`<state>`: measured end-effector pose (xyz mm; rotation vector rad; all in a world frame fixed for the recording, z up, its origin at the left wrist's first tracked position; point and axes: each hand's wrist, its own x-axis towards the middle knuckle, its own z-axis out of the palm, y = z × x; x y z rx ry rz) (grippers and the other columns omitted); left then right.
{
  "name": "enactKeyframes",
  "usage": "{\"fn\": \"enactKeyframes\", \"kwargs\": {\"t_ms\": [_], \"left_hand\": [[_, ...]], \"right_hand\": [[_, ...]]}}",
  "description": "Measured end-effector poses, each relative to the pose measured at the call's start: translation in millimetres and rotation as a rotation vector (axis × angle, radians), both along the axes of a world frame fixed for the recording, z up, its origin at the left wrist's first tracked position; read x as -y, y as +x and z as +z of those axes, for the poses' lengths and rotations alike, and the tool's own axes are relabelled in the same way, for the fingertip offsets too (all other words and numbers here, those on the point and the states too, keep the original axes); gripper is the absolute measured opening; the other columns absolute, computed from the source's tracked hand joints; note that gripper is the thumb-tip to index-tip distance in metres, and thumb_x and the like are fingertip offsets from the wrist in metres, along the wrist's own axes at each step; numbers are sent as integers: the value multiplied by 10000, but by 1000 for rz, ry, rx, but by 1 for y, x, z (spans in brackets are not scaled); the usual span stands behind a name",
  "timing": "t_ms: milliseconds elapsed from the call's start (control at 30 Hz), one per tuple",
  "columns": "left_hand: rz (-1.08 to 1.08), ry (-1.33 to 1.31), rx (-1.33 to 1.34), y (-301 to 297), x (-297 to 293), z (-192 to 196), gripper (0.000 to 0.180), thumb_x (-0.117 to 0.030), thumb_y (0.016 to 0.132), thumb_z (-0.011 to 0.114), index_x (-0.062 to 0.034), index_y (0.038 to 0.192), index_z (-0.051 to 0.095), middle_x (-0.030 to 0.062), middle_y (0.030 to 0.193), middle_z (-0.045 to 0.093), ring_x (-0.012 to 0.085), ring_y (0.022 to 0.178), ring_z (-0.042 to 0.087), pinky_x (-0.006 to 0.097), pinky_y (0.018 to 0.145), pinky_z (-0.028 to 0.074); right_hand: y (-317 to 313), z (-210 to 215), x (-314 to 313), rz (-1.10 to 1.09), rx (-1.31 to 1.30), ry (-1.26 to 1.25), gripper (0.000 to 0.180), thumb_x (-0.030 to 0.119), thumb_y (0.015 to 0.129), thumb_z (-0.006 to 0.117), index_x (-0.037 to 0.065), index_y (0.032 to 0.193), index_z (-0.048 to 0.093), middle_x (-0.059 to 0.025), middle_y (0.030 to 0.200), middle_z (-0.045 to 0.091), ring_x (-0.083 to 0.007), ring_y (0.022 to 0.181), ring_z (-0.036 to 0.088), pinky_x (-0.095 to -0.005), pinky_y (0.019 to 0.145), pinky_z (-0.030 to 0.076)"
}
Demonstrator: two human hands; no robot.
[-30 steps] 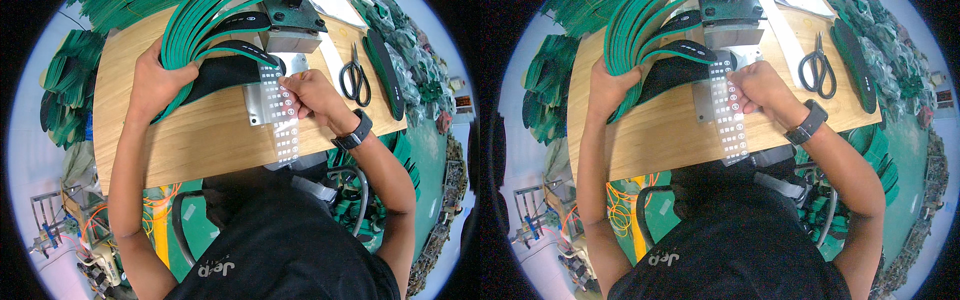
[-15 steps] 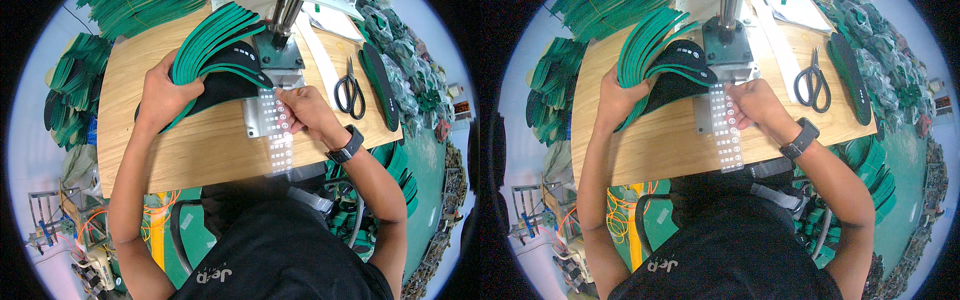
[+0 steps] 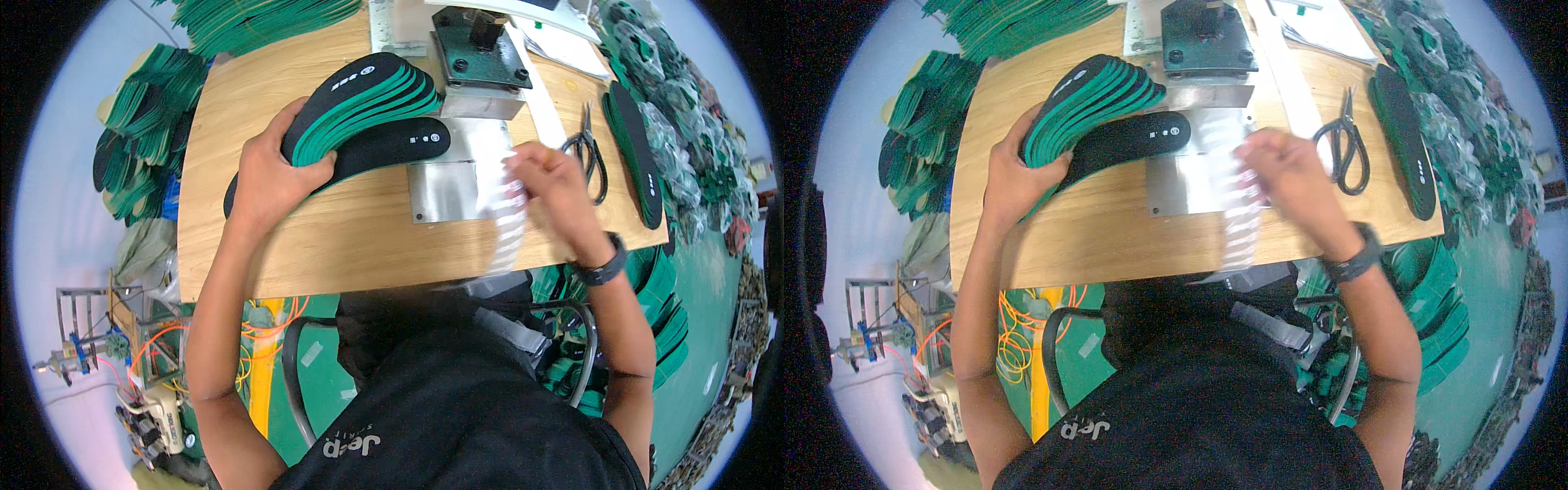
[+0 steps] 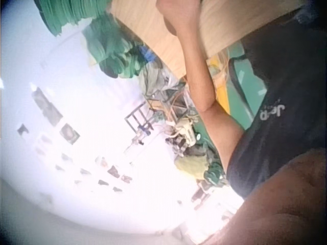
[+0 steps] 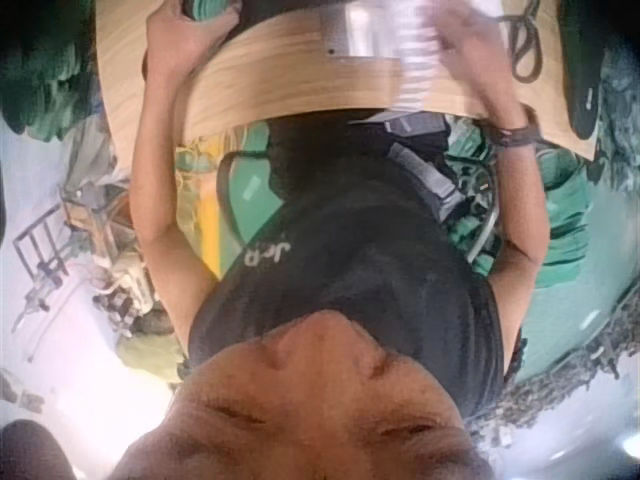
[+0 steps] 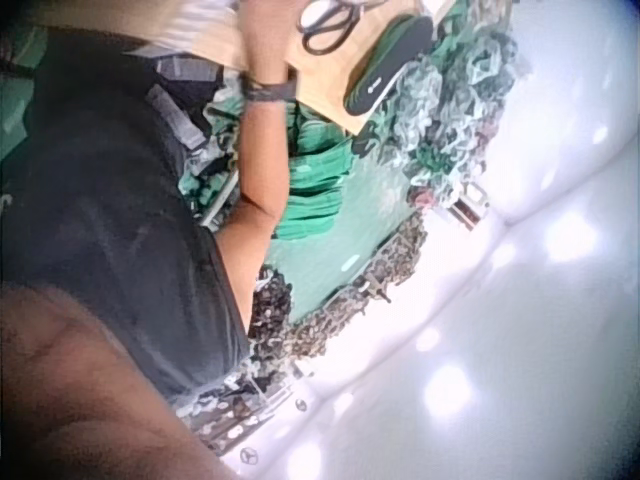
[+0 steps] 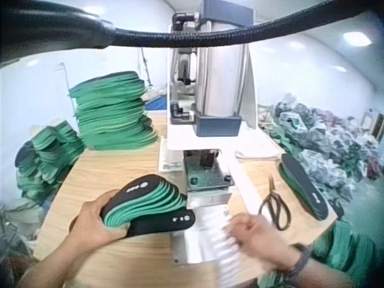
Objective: The person cuts a strip of transparent labels using scissors and peels a label from the strip to stick onto the heel of a shoe insole. The person then organizes the shoe insoles into a stack and secures them with a rubber band.
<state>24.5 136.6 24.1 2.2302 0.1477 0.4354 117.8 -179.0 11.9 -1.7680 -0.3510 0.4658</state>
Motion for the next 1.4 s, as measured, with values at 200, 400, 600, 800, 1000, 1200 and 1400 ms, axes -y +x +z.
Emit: {"fn": "enactKeyframes", "kwargs": {"t_ms": [200,400,600,800,1000,1200,1400], "left_hand": [[-340,-159,-250,-5,-32,21,915,-438,689,764,-45,1428,393,215,1409,444,285,1340,390,384,1106,281],[-172,349,-203,-11,-21,25,966,-412,644,793,-73,1442,368,183,1472,377,322,1389,317,414,1136,241],[-205,686,-184,-2,15,14,998,-410,602,806,-27,1414,369,227,1345,482,402,1276,420,450,1057,331],[-128,676,-367,7,23,19,928,-348,661,782,-112,1447,347,200,1144,573,366,1059,550,430,914,436],[-158,617,-357,14,16,22,904,-221,626,791,-109,1426,385,213,1137,597,386,1027,582,422,899,459],[-241,441,-243,14,0,22,760,-198,641,730,-75,1347,476,232,1092,634,388,972,616,398,861,489],[-186,191,-129,9,-11,21,628,-142,648,690,-10,1246,549,186,1056,666,253,961,649,326,905,473]], "right_hand": [[138,28,39,-86,385,-29,200,197,899,610,11,937,674,3,777,639,-56,662,539,-217,609,428],[152,51,50,-154,430,48,199,224,927,600,40,948,671,24,772,634,-38,660,533,-192,622,411],[63,34,53,-167,264,77,211,201,908,588,12,953,670,-1,791,663,-43,675,568,-192,606,435],[9,-1,41,-155,36,292,236,73,914,574,-24,1125,614,-48,882,665,-88,763,631,-217,648,513],[9,-4,42,-132,-25,306,209,92,918,598,-33,1084,618,-65,896,674,-100,765,641,-230,648,522],[-2,1,35,-230,-61,262,191,134,899,649,-18,1013,660,-32,825,667,-73,696,600,-204,609,473],[-12,-9,40,-333,71,221,177,154,896,657,-11,948,695,-28,792,662,-82,708,602,-210,560,437]]}}
